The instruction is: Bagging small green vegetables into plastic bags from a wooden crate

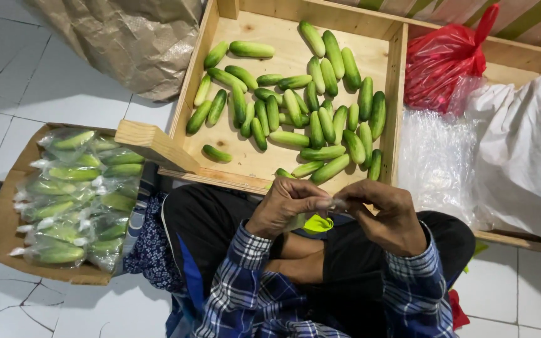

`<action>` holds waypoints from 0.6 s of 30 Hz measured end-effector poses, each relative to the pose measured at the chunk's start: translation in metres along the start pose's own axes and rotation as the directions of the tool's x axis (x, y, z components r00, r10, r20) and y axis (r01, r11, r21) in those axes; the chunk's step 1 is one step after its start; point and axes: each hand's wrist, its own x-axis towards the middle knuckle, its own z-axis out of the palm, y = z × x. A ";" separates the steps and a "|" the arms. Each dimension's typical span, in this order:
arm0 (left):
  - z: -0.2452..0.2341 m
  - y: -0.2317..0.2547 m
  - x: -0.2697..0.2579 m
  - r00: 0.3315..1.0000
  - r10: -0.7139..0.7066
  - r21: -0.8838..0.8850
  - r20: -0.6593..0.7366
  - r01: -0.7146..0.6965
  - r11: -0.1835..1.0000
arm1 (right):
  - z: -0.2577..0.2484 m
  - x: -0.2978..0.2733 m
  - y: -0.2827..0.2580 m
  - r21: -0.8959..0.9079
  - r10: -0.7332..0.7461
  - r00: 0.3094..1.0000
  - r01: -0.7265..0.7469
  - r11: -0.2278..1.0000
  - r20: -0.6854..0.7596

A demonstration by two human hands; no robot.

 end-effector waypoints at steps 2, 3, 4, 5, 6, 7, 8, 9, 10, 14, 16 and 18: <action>0.000 0.002 0.001 1.000 0.000 -0.028 -0.029 0.000 1.000 | 0.000 0.002 -0.004 0.004 0.004 1.000 -0.004 1.000 0.010; 0.001 0.003 0.002 0.998 0.001 -0.056 -0.060 -0.005 0.998 | -0.001 0.003 -0.006 0.008 0.006 1.000 -0.006 1.000 0.022; 0.001 0.001 0.001 0.998 0.000 -0.055 -0.059 -0.004 0.998 | -0.004 0.003 -0.001 0.009 0.005 1.000 -0.005 1.000 0.020; 0.002 -0.001 0.000 0.998 0.002 -0.045 -0.070 -0.005 0.999 | -0.007 0.003 0.004 0.013 0.040 0.999 -0.040 0.999 0.018; 0.003 -0.004 -0.001 0.997 -0.001 -0.035 -0.077 -0.002 0.999 | -0.010 0.001 0.009 0.017 0.077 0.997 -0.078 0.997 0.009; 0.001 -0.008 -0.001 0.997 -0.007 -0.033 -0.071 0.005 0.999 | -0.012 -0.003 0.020 0.018 0.080 0.997 -0.080 0.997 0.001; -0.001 -0.012 -0.002 0.993 0.004 -0.103 -0.119 -0.016 0.995 | -0.013 -0.004 0.032 0.044 0.057 0.988 -0.051 0.998 -0.145; -0.003 -0.015 -0.003 0.986 0.011 -0.171 -0.167 -0.040 0.984 | -0.014 -0.006 0.043 0.066 0.037 0.957 -0.018 0.998 -0.289; -0.007 -0.021 -0.001 0.986 0.014 -0.168 -0.168 -0.042 0.985 | -0.019 -0.007 0.042 0.068 0.034 0.957 -0.015 0.998 -0.289; -0.020 -0.041 0.002 0.964 0.006 -0.278 -0.264 -0.082 0.957 | -0.018 -0.014 0.050 0.166 0.074 0.966 -0.033 0.986 -0.248; -0.021 -0.047 0.006 0.962 -0.005 -0.312 -0.272 -0.083 0.946 | -0.001 -0.015 0.056 0.182 0.066 0.984 -0.036 0.983 -0.164; -0.021 -0.051 0.007 0.961 -0.024 -0.347 -0.275 -0.075 0.935 | 0.025 -0.015 0.059 0.325 0.002 0.989 0.048 0.945 -0.150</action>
